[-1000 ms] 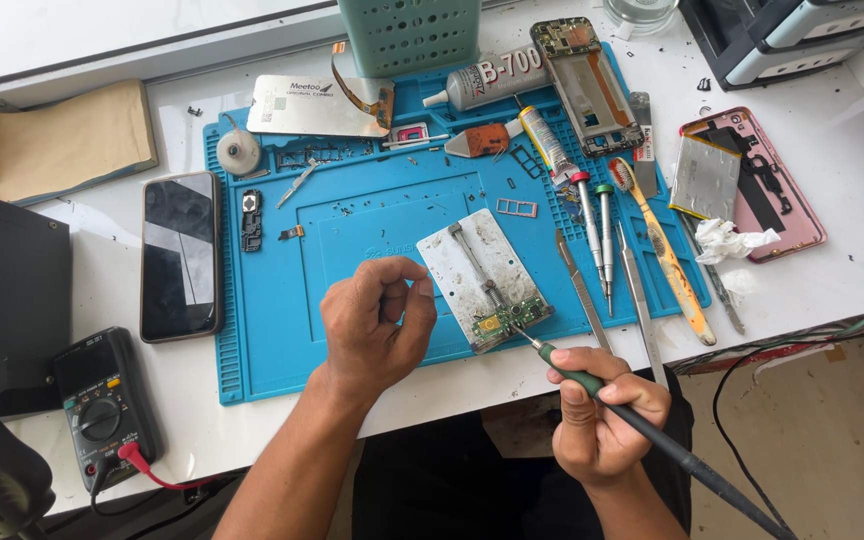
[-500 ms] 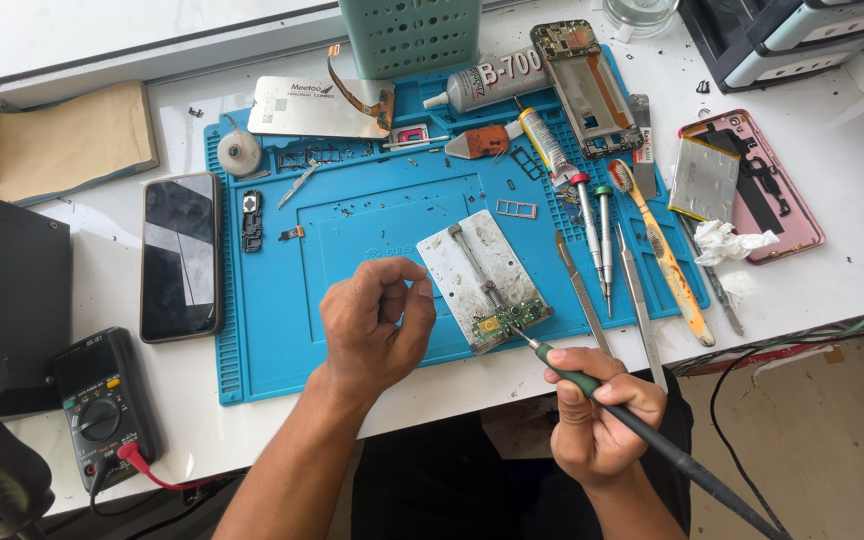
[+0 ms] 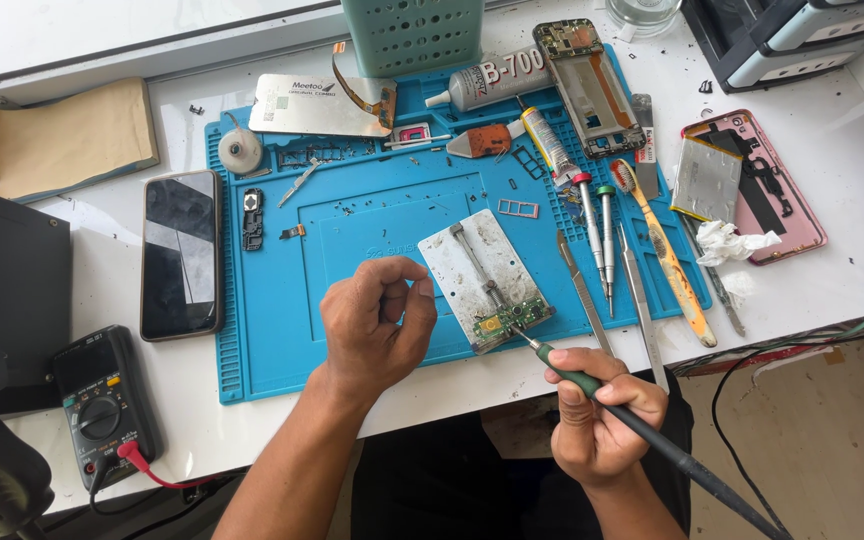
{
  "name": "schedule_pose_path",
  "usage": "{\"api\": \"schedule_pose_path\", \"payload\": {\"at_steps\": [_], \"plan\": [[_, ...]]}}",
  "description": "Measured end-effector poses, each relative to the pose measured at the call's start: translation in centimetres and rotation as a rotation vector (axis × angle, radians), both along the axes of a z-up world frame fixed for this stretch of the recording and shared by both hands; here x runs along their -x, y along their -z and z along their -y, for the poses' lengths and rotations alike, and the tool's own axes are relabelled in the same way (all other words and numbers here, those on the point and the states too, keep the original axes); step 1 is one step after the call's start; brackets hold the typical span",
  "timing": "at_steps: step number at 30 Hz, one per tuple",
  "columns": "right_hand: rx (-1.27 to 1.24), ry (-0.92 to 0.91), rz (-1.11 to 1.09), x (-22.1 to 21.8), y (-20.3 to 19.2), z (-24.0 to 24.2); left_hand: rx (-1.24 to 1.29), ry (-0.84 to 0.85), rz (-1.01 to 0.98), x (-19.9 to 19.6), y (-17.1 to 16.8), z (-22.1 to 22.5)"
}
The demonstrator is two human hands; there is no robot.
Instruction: Applying flux and soldering components on a mobile phone circuit board.
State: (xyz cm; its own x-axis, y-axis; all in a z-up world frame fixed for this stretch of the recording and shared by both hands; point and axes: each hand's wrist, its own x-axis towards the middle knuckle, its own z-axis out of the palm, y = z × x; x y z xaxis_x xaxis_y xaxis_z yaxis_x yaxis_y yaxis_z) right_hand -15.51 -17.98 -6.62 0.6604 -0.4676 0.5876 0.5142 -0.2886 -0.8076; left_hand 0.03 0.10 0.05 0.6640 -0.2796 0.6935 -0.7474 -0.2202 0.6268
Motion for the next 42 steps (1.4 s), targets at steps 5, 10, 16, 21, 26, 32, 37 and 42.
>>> {"api": "schedule_pose_path", "payload": {"at_steps": [5, 10, 16, 21, 26, 32, 37, 42], "plan": [[-0.006, 0.023, -0.004, -0.01, 0.02, -0.06, 0.0, -0.005, 0.004, 0.0, -0.01, 0.01], [-0.023, 0.054, -0.006, 0.05, 0.22, -0.05, -0.004, -0.006, 0.005, -0.05, 0.01, -0.02], [-0.003, 0.05, 0.0, 0.07, 0.06, -0.02, -0.003, 0.006, 0.003, -0.05, 0.13, 0.0], [-0.012, -0.01, 0.007, 0.13, 0.15, 0.14, -0.002, -0.001, 0.009, -0.01, -0.01, 0.02], [0.002, -0.009, 0.008, 0.08, 0.03, 0.15, 0.013, 0.005, 0.007, -0.04, -0.02, 0.05], [-0.012, 0.023, 0.013, 0.04, 0.15, 0.04, 0.019, -0.002, 0.018, -0.11, 0.04, 0.02], [-0.007, 0.005, 0.014, 0.07, 0.11, 0.08, 0.03, -0.006, 0.022, -0.06, -0.01, 0.07], [-0.013, -0.005, 0.013, 0.02, -0.02, 0.02, 0.032, -0.012, 0.027, -0.07, -0.06, 0.12]]}}
